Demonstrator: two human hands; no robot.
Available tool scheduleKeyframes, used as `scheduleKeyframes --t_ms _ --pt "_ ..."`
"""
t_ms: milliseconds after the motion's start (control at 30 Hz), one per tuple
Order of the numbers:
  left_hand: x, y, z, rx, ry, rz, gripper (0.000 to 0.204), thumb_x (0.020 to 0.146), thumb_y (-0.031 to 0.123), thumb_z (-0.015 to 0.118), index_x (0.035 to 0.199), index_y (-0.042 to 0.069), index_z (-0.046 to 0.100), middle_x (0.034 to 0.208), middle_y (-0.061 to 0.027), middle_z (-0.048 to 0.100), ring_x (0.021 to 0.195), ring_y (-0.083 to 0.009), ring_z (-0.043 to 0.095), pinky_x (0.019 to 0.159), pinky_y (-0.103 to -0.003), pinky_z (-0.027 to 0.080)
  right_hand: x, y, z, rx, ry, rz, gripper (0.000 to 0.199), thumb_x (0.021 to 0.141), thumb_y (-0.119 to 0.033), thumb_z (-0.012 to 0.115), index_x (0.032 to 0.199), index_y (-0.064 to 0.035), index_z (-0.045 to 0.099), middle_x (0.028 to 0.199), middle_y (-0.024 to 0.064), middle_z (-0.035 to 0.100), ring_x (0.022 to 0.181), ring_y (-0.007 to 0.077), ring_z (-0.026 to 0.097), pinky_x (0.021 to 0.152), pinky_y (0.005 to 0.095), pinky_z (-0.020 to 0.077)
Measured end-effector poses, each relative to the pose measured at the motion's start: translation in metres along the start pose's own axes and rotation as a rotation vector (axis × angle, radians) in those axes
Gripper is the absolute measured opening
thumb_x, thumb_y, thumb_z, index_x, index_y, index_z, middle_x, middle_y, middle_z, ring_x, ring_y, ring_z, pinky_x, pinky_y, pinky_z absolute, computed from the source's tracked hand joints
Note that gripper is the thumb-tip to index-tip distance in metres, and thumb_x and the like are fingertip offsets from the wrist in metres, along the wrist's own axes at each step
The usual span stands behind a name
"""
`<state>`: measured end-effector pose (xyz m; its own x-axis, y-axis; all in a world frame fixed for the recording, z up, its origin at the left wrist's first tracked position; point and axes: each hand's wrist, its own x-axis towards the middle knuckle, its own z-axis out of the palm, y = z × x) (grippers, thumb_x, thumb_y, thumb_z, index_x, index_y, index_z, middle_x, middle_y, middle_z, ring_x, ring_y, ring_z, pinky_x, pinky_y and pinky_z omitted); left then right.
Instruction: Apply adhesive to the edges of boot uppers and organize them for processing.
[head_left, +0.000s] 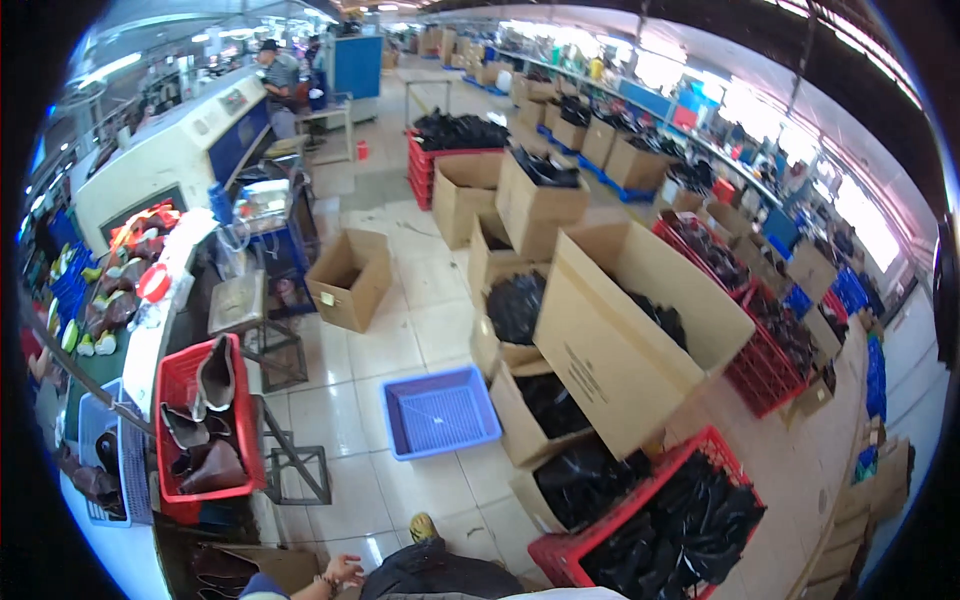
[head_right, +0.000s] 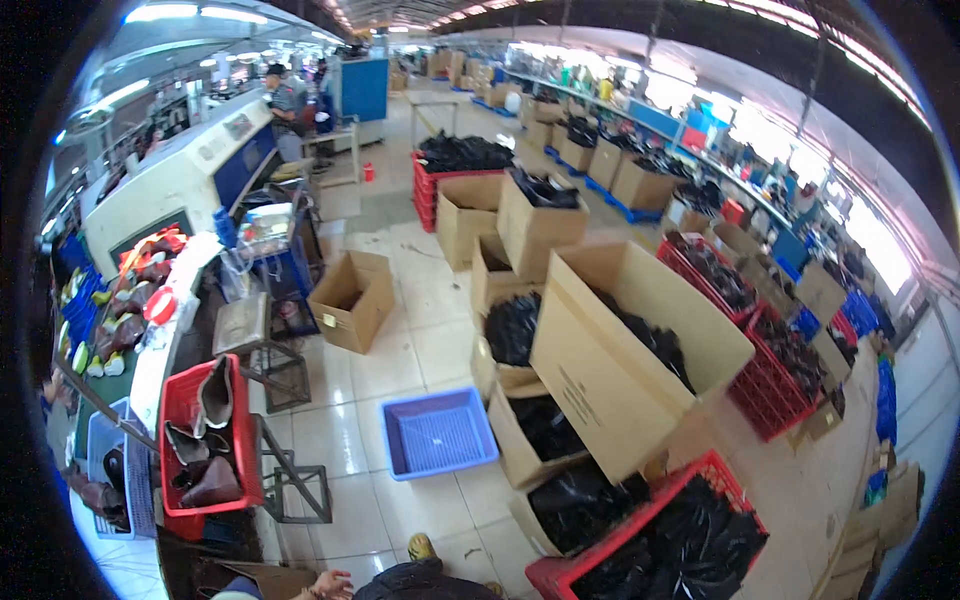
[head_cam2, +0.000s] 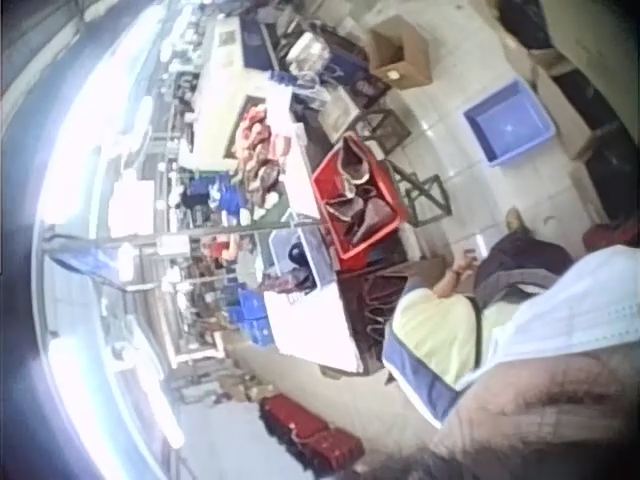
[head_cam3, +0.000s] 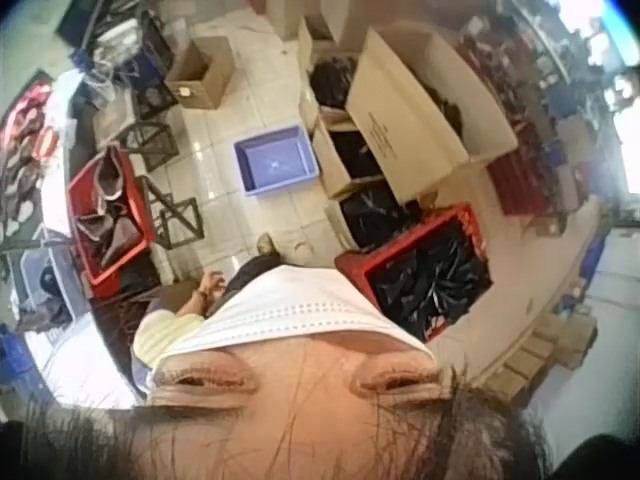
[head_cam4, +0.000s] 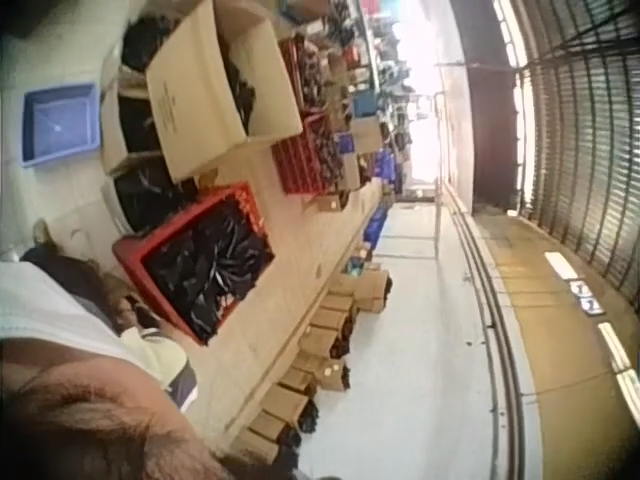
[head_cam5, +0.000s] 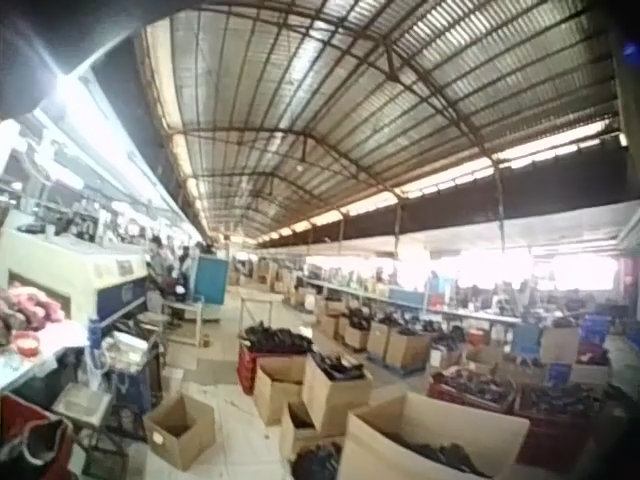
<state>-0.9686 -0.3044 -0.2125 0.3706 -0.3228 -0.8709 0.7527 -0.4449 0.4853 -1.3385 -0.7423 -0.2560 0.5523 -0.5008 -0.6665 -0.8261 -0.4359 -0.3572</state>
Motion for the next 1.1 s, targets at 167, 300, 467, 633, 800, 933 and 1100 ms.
scheduleKeyframes --t_ms 167,300,467,633,800,933,1100 --pt "-0.027 -0.042 -0.024 -0.328 0.348 -0.049 0.05 0.084 -0.008 0.065 0.131 0.002 0.051 0.093 -0.0237 0.07 0.066 -0.0366 0.072 0.054 -0.046 0.061 0.07 -0.092 -0.067 -0.249 -0.02 -0.157 0.033 0.092 -0.041 0.063 0.103 -0.014 0.078 0.091 0.0096 0.075 0.082 0.0231 0.071 0.078 0.0422 0.0581" --pt "-0.034 -0.069 -0.031 -0.749 0.636 -0.091 0.048 0.083 -0.012 0.06 0.126 0.007 0.051 0.096 -0.0277 0.066 0.062 -0.0401 0.068 0.046 -0.05 0.057 0.139 -0.193 -0.111 -0.444 -0.041 -0.185 0.03 0.093 -0.037 0.062 0.107 -0.0164 0.078 0.092 0.0077 0.075 0.082 0.0218 0.07 0.078 0.0423 0.0582" --pt "-0.01 -0.067 -0.015 -1.179 0.7 0.025 0.029 0.094 0.005 0.054 0.121 0.015 0.052 0.08 -0.0172 0.063 0.051 -0.0279 0.058 0.037 -0.039 0.044 0.192 -0.328 -0.146 -0.042 -0.251 -0.063 0.028 0.089 -0.033 0.063 0.092 -0.0102 0.079 0.078 0.0067 0.075 0.066 0.0151 0.071 0.063 0.0342 0.057" --pt "0.03 -0.043 -0.019 -1.216 0.441 0.147 0.002 0.099 0.016 0.055 0.099 0.014 0.056 0.064 -0.0061 0.052 0.047 -0.0213 0.048 0.038 -0.036 0.036 0.278 -0.39 -0.136 -0.588 -0.279 -0.493 0.032 0.082 -0.039 0.067 0.101 -0.0168 0.08 0.094 0.0182 0.075 0.089 0.0352 0.073 0.082 0.0441 0.0569" --pt "0.048 -0.007 -0.053 -0.873 0.285 0.1 0.019 0.099 0.025 0.06 0.093 0.008 0.067 0.073 -0.0072 0.063 0.06 -0.025 0.06 0.055 -0.039 0.049 0.401 -0.46 -0.086 -0.738 -0.268 -0.698 0.036 0.087 -0.036 0.06 0.099 -0.0068 0.078 0.101 0.0229 0.073 0.096 0.039 0.071 0.082 0.05 0.0551" --pt "0.045 0.051 -0.116 -0.752 0.396 0.046 0.019 0.099 0.025 0.06 0.094 0.008 0.067 0.075 -0.0074 0.064 0.062 -0.0251 0.06 0.056 -0.039 0.05 0.433 -0.58 -0.073 -0.688 -0.475 -0.773 0.04 0.087 -0.038 0.058 0.097 -0.0032 0.076 0.104 0.0278 0.071 0.1 0.043 0.07 0.085 0.0512 0.0547" --pt "0.052 0.123 -0.207 -0.713 0.498 0.025 0.019 0.099 0.025 0.06 0.096 0.008 0.067 0.077 -0.0077 0.064 0.064 -0.0251 0.061 0.058 -0.039 0.05 0.424 -0.697 -0.059 -0.295 -0.23 -0.757 0.038 0.088 -0.041 0.059 0.101 -0.0096 0.076 0.104 0.0228 0.071 0.1 0.043 0.068 0.087 0.0508 0.0535"
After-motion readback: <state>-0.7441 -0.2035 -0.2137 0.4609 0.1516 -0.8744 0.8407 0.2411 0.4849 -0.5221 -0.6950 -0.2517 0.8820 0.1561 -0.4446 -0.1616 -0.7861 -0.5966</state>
